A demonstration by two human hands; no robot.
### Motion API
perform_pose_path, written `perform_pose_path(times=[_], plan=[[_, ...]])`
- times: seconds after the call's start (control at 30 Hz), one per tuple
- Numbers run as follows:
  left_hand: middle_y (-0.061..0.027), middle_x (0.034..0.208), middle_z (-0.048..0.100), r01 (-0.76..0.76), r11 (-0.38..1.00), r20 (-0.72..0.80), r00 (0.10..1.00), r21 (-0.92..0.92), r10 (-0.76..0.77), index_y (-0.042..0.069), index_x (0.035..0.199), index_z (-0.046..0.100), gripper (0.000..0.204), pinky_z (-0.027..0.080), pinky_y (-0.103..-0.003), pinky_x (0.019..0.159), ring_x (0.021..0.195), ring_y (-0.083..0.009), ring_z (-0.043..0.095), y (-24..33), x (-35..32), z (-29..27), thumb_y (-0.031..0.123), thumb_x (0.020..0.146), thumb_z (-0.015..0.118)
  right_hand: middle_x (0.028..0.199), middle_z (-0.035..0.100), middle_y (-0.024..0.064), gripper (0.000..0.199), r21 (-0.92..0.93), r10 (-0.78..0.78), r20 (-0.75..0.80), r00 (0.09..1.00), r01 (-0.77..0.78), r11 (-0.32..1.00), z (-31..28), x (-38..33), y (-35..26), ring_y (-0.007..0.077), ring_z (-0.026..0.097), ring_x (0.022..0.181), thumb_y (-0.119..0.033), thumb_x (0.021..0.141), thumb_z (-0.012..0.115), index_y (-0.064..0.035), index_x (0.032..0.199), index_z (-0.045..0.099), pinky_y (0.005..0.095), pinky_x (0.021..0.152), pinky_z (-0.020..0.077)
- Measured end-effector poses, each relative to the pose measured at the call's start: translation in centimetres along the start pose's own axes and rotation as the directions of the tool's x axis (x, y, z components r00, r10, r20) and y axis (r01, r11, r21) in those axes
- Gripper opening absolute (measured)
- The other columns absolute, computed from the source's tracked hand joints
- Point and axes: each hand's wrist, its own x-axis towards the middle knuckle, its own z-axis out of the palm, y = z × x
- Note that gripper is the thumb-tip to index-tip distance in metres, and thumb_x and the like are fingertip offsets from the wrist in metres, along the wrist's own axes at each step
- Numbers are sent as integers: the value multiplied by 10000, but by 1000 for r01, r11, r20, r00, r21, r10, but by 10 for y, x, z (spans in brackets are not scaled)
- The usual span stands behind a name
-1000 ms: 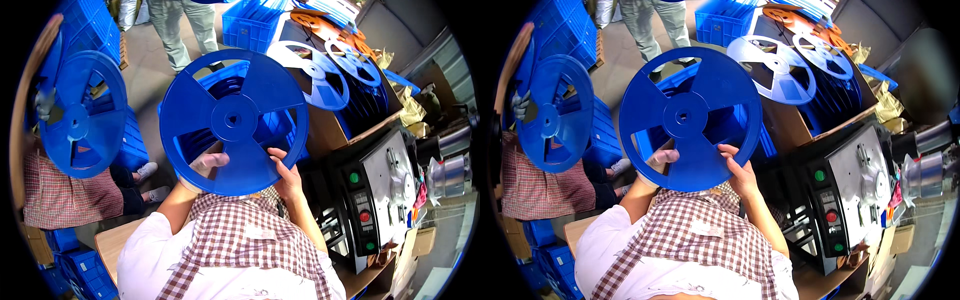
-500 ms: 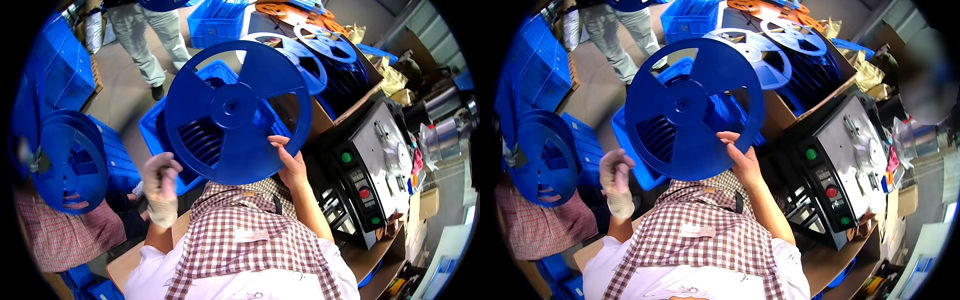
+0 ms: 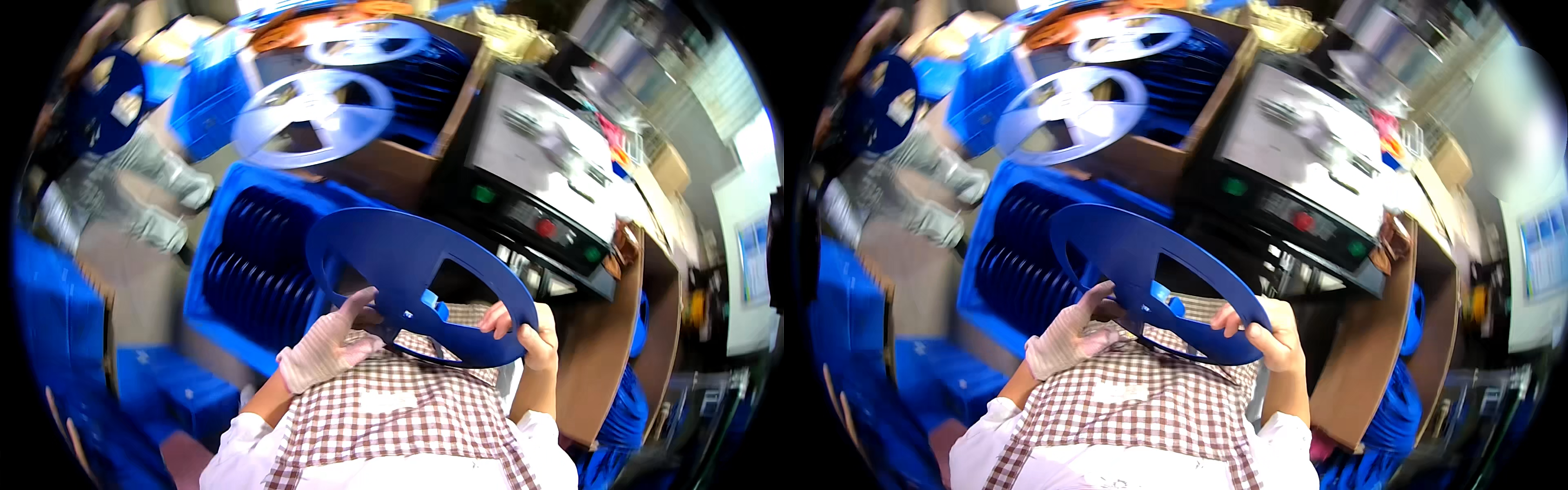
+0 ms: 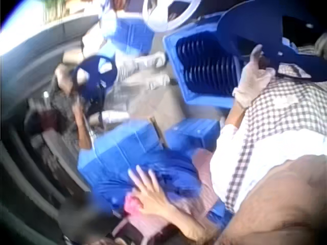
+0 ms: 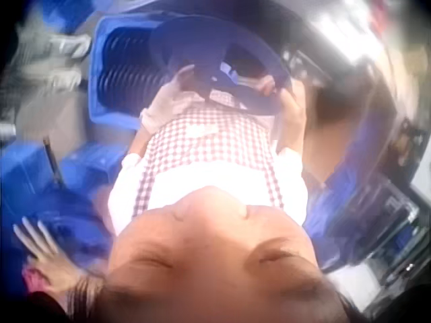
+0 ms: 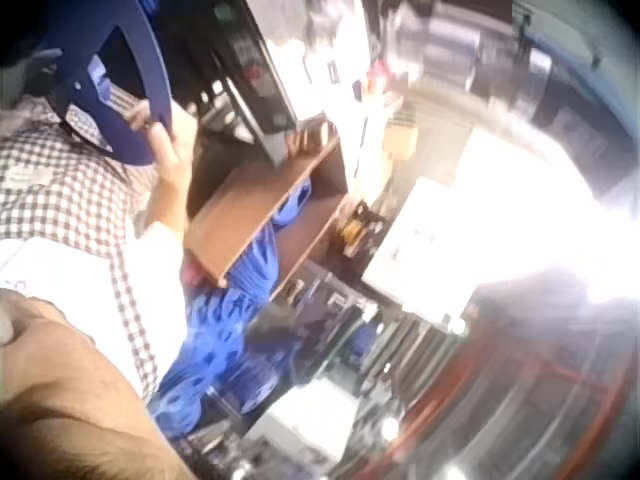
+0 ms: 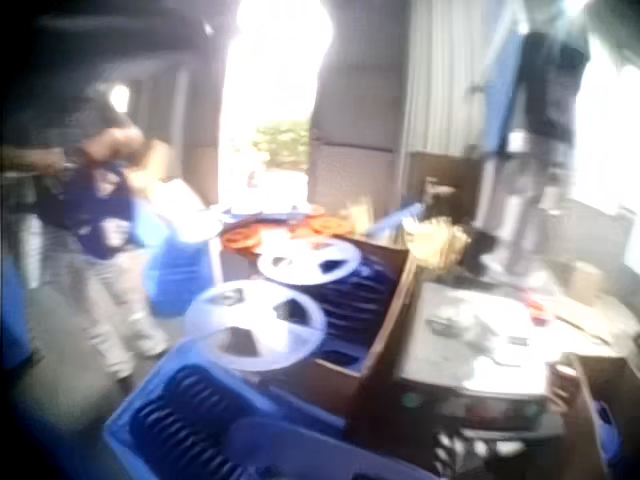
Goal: The person repeatedly picks up blue plastic spools, places them on a machine, presses a button, and then removes them. The person stacks the processed spools into a blue crate. Another person is visible in the background handling similar spools.
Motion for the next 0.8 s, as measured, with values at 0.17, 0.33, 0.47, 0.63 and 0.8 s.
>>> perform_pose_path(times=[0.17, 0.33, 0.47, 0.63, 0.8], plan=[[-261, 1287, 511, -110, 928, 157, 972, -357, 176, 138, 1534, 1, 1059, 381, -454, 1056, 1222, -344, 510, 10, 50, 50, 443, 822, 723, 883, 648, 109, 218, -337, -256, -56, 965, 223, 915, -2, -43, -43, 285, 592, 829, -153, 784, 611, 16, 917, 649, 379, 735, 485], [-165, 1304, 449, -150, 872, 210, 939, -466, 274, 189, 1539, 7, 1025, 412, -383, 981, 1170, -284, 483, 30, 87, 103, 494, 830, 682, 991, 623, 88, 387, -543, -473, -111, 874, 345, 766, 43, -60, -35, 305, 558, 997, -407, 802, 705, -40, 862, 601, 426, 816, 456], [-44, 984, 481, -31, 732, 228, 940, -680, 252, 152, 1486, 220, 663, 470, -264, 793, 861, -147, 514, 31, 109, 123, 237, 935, 580, 993, 614, 70, 439, -630, -539, -120, 834, 356, 690, 41, -58, -28, 294, 558, 995, -471, 790, 693, -50, 886, 614, 436, 855, 418], [-115, 1049, 608, 67, 736, 162, 985, -673, 59, 96, 1336, 438, 631, 519, -393, 872, 948, -252, 619, 79, 115, 166, 369, 832, 702, 1091, 628, 89, 697, -585, -309, 46, 950, 276, 763, -36, -93, -60, 283, 603, 1016, -648, 741, 664, -36, 1075, 635, 409, 855, 508], [-118, 1039, 604, -99, 740, 31, 987, -665, 160, 71, 1288, 492, 695, 487, -429, 964, 991, -244, 606, 78, 115, 168, 443, 754, 735, 922, 703, 121, 257, -551, -223, -774, 593, -456, 699, -232, -156, -103, 177, 675, 863, -212, 871, 647, -23, 1043, 679, 293, 781, 527]])
